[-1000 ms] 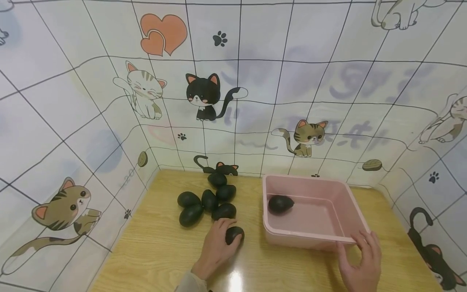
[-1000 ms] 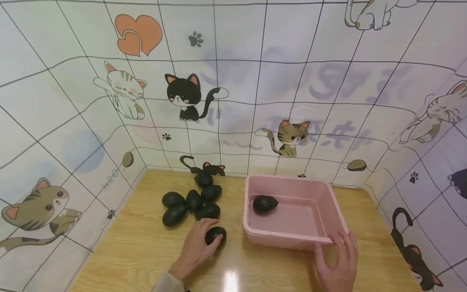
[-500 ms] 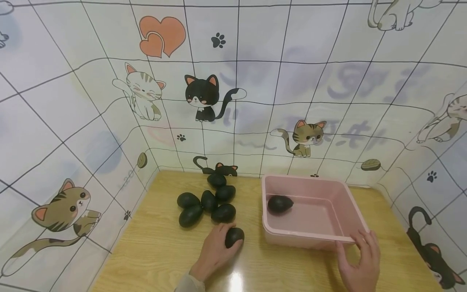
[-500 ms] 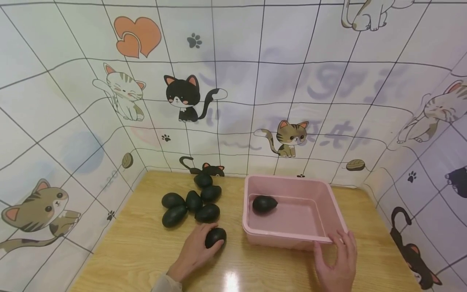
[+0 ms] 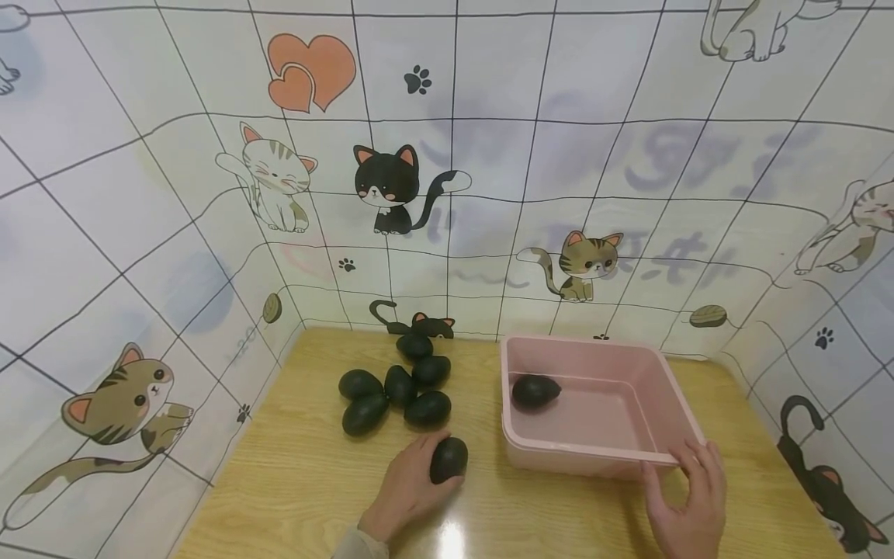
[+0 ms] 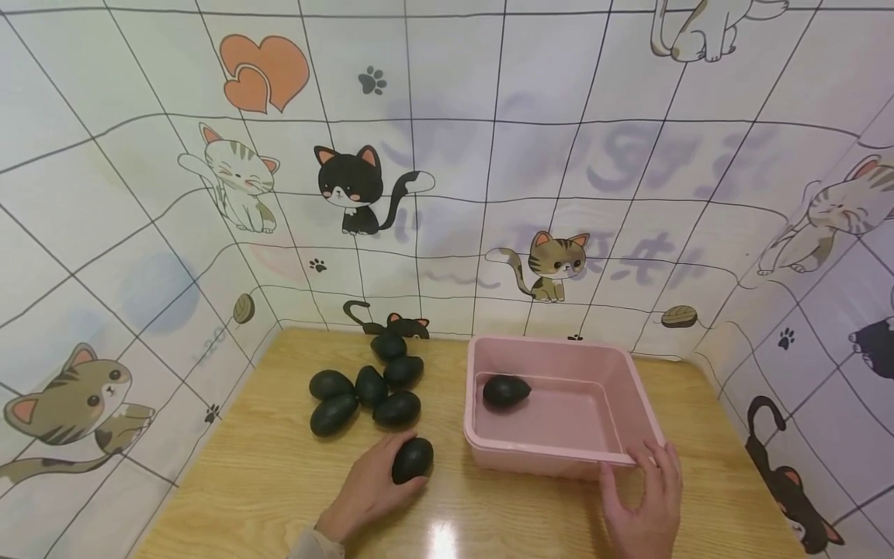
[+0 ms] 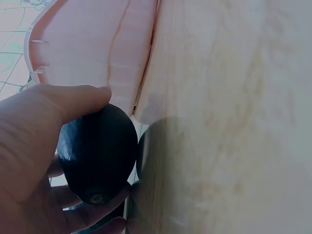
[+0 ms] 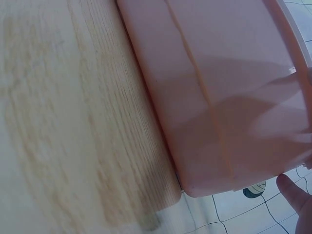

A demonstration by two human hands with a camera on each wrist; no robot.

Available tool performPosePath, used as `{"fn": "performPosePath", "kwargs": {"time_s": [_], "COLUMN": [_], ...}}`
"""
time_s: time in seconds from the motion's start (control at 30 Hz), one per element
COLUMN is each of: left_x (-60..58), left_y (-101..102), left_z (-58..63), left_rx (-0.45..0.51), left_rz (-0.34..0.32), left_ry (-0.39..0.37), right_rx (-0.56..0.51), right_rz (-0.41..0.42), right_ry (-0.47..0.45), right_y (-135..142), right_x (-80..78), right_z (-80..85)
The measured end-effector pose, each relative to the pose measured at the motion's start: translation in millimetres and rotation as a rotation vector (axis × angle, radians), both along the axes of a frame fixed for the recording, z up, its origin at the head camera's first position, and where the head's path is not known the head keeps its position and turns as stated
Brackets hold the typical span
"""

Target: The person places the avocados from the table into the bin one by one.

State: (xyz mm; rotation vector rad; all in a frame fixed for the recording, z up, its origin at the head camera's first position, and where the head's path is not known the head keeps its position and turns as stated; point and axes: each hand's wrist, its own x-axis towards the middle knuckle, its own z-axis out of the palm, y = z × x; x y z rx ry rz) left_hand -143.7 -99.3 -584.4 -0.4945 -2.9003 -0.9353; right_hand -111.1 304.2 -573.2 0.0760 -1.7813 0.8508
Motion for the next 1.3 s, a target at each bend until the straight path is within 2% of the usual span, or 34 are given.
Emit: {"fn": "performPosePath", "kwargs": {"time_s": [0.2, 0.47, 0.83, 1.07, 1.3], "left_x": [-0.8, -0.2, -0.9, -0.2, -3.0], "left_y": [-0.2, 0.6, 2.9, 4.7, 6.7], "left_z": [0.8, 1.0, 1.6, 6.9, 15.4], "left_rx": [-0.004, 0.015, 0.054, 0.084, 0.098], "left_rz": [0.003, 0.001, 0.025, 0.039, 0.048], "left_ry": [-0.017, 0.018, 0.005, -0.034, -0.020], "right_rx": [0.001, 0.000, 0.000, 0.000, -0.003], "right_rz": [-0.009, -0.017, -0.014, -0.007, -0.011], "right_ry": [-0.007, -0.017, 0.028, 0.004, -0.033], "right_y": [2.4, 3.2, -2.2, 1.8, 3.1], "right_x": [-0.2, 1.1, 0.9, 1.4, 2.3], "right_z": [-1.9, -2.5, 3.3, -2.4, -4.4]}}
